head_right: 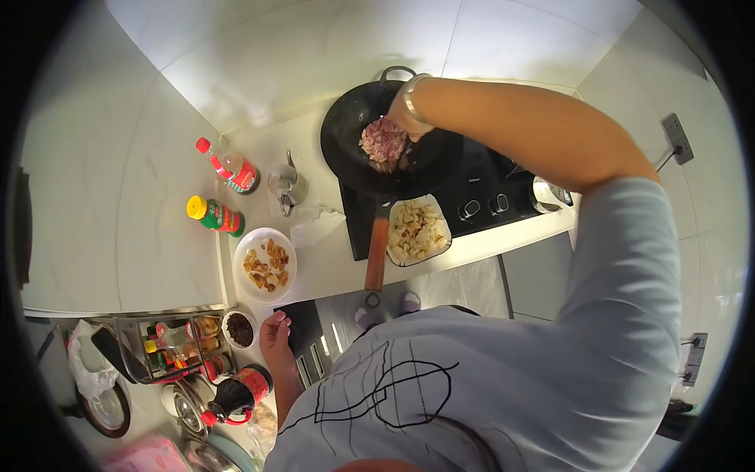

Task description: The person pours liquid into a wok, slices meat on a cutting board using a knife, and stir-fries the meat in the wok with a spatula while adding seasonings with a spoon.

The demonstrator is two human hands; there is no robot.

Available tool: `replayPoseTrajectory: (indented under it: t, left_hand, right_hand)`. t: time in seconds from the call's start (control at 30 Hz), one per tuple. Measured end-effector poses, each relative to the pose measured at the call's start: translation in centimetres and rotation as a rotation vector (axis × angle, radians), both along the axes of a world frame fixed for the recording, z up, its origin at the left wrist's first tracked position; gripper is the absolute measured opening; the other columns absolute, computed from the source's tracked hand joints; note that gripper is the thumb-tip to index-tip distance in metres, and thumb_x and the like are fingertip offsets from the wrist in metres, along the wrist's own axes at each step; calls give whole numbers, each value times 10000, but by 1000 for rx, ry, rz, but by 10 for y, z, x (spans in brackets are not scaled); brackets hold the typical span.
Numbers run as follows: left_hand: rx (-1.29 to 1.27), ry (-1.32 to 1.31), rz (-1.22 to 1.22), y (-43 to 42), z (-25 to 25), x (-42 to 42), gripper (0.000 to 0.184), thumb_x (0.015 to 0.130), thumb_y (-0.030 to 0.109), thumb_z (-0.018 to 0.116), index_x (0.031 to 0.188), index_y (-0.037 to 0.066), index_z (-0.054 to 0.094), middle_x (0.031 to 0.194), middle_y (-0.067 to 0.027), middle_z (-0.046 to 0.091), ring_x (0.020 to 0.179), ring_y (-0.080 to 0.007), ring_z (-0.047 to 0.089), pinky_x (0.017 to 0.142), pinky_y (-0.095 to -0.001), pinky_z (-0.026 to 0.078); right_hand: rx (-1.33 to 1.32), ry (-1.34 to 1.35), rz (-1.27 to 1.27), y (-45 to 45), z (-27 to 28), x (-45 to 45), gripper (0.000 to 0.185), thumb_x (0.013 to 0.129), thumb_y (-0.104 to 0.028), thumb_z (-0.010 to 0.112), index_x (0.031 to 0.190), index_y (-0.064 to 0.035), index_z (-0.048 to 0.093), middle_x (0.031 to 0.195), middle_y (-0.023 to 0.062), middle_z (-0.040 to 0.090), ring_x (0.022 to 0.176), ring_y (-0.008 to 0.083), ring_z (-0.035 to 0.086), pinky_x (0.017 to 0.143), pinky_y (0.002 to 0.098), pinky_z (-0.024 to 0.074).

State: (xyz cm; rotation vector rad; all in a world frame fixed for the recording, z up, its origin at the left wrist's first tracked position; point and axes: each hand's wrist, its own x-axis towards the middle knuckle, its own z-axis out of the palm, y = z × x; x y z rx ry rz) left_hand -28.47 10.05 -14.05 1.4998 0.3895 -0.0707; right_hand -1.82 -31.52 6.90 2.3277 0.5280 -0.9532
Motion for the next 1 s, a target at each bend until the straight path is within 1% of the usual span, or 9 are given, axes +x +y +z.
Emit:
replayPoseTrajectory:
  t: [0.03,0.17,0.57,0.7,0.73,0.83,0.87,0.97,1.0]
  left_hand:
    - [10,15,-12,-2,1,3,224,924,-19,573,1148,-28,584,1098,-86,611,1002,-161,586,938,-297,468]
    - [-5,-36,12,-3,1,-1,229,923,-18,576,1152,-27,582,1099,-88,610,1001,-157,583,942,-293,463]
    - [6,8,14,-3,-1,0,214,927,-5,573,1138,-31,588,1100,-88,610,994,-161,588,934,-295,466]
    - [11,15,22,1,0,-7,215,924,-10,570,1137,-32,591,1089,-86,612,992,-159,588,934,-291,464]
    - [1,13,26,2,-1,-6,216,924,-11,570,1138,-32,591,1085,-86,613,992,-158,588,934,-290,463]
    - [21,16,20,0,-4,-6,218,922,-9,575,1138,-34,592,1071,-85,614,988,-154,586,927,-285,463]
    - [15,3,25,0,-5,-5,219,921,-9,576,1138,-34,592,1072,-85,613,987,-153,585,924,-285,463]
    - [4,17,31,5,-9,-11,221,918,-10,581,1138,-34,592,1075,-84,611,986,-151,582,916,-283,463]
    - [0,32,32,5,-9,-11,222,916,-11,583,1136,-33,592,1075,-83,611,986,-151,582,913,-283,462]
  right_hand:
    - [-47,-5,-59,7,4,3,422,906,-403,638,895,10,726,884,171,712,885,336,687,796,442,529]
    - [-11,31,171,10,24,-21,445,908,-423,635,859,8,735,847,158,710,844,344,684,752,446,540]
    - [-33,114,-100,2,11,13,473,901,-410,630,982,49,707,929,212,703,923,375,676,820,444,527]
    - [-23,106,61,1,16,-5,463,905,-404,630,949,50,708,903,193,709,893,362,685,793,438,537]
    - [-4,122,131,4,15,1,454,901,-402,639,940,45,710,897,193,710,892,363,685,788,440,540]
    - [-98,83,5,16,18,6,452,893,-406,643,943,37,716,896,196,710,896,366,684,790,445,540]
    - [-101,115,109,12,17,4,440,889,-402,649,925,31,723,888,182,715,887,363,686,778,443,543]
    - [-87,95,63,4,13,-4,451,854,-454,676,988,-26,729,964,158,718,939,343,685,825,448,562]
    - [-26,134,86,2,6,7,437,843,-464,685,927,-39,744,911,140,723,903,338,693,796,454,570]
